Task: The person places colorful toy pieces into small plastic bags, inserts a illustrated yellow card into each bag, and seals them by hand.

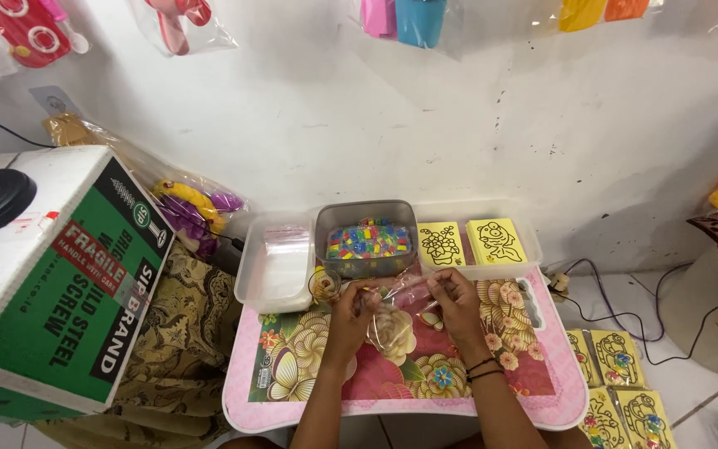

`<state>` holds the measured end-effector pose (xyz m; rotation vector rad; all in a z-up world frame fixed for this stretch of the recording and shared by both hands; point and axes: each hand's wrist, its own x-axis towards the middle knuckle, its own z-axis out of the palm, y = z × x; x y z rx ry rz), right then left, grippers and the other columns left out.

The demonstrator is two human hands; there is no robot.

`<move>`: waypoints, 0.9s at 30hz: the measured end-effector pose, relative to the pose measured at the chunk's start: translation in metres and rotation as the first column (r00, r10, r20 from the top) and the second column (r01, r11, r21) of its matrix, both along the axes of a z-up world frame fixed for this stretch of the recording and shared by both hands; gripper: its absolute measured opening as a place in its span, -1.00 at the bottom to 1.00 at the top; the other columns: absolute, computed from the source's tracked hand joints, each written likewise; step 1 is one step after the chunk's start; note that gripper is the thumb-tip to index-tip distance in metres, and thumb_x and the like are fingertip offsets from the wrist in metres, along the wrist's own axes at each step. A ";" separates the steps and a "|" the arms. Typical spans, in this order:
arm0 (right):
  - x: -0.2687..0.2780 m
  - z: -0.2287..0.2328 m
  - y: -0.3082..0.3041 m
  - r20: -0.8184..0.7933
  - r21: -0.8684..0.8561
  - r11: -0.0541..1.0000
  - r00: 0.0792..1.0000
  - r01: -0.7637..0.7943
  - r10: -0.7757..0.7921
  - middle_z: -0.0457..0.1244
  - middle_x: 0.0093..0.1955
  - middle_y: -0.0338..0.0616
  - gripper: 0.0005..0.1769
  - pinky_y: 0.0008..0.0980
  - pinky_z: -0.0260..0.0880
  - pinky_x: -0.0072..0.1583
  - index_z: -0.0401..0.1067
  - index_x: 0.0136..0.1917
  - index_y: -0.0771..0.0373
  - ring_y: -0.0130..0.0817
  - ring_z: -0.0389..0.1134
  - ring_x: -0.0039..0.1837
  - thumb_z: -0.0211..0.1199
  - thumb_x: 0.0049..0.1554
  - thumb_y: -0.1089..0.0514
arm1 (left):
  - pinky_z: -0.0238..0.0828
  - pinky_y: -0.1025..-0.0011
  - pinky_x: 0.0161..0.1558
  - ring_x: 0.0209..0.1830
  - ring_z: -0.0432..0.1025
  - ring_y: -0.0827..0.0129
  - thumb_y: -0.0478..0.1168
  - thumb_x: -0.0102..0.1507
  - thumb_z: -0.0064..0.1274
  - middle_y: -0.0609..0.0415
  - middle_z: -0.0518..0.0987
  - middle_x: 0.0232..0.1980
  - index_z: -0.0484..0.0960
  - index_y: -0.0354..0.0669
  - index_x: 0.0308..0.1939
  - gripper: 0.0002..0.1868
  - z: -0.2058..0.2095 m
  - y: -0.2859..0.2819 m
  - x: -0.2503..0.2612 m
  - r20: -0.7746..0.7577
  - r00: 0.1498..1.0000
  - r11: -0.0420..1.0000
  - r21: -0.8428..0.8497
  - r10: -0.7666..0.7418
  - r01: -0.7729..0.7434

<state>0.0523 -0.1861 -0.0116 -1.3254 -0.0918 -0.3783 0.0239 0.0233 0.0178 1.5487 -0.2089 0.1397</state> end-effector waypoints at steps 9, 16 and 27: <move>-0.010 0.017 0.009 0.025 0.090 0.996 0.999 0.026 -0.028 0.35 -0.25 -0.19 -0.93 -0.50 0.28 -0.08 0.37 -0.02 0.22 -0.50 0.32 -0.18 0.23 0.24 0.24 | 0.38 0.52 -0.29 -0.41 0.43 0.58 -0.07 0.37 0.12 0.05 0.63 -0.33 0.54 -0.22 0.22 -0.58 -0.005 0.002 0.000 -0.126 0.992 0.999 -0.049 -0.017 0.011; -0.003 0.007 0.001 0.035 0.080 0.997 0.999 0.017 -0.020 0.27 -0.28 -0.18 -0.92 -0.49 0.32 -0.20 0.36 -0.07 0.22 -0.49 0.32 -0.26 0.22 0.24 0.20 | 0.30 0.52 -0.35 -0.54 0.34 0.55 -0.21 0.41 0.01 0.07 0.56 -0.54 0.69 -0.20 -0.24 -0.78 -0.019 0.004 0.009 -0.056 0.998 1.000 0.006 -0.009 0.010; -0.029 0.050 0.016 0.043 -0.032 0.999 0.999 0.007 -0.006 0.37 -0.35 -0.10 -0.75 -0.42 0.36 -0.07 0.61 -0.23 0.31 -0.46 0.28 -0.20 0.25 0.22 0.17 | 0.37 0.46 -0.34 -0.51 0.40 0.48 -0.17 0.38 0.06 0.05 0.55 -0.56 0.64 -0.20 -0.39 -0.73 -0.015 0.006 0.005 0.020 0.999 0.999 0.047 -0.025 0.024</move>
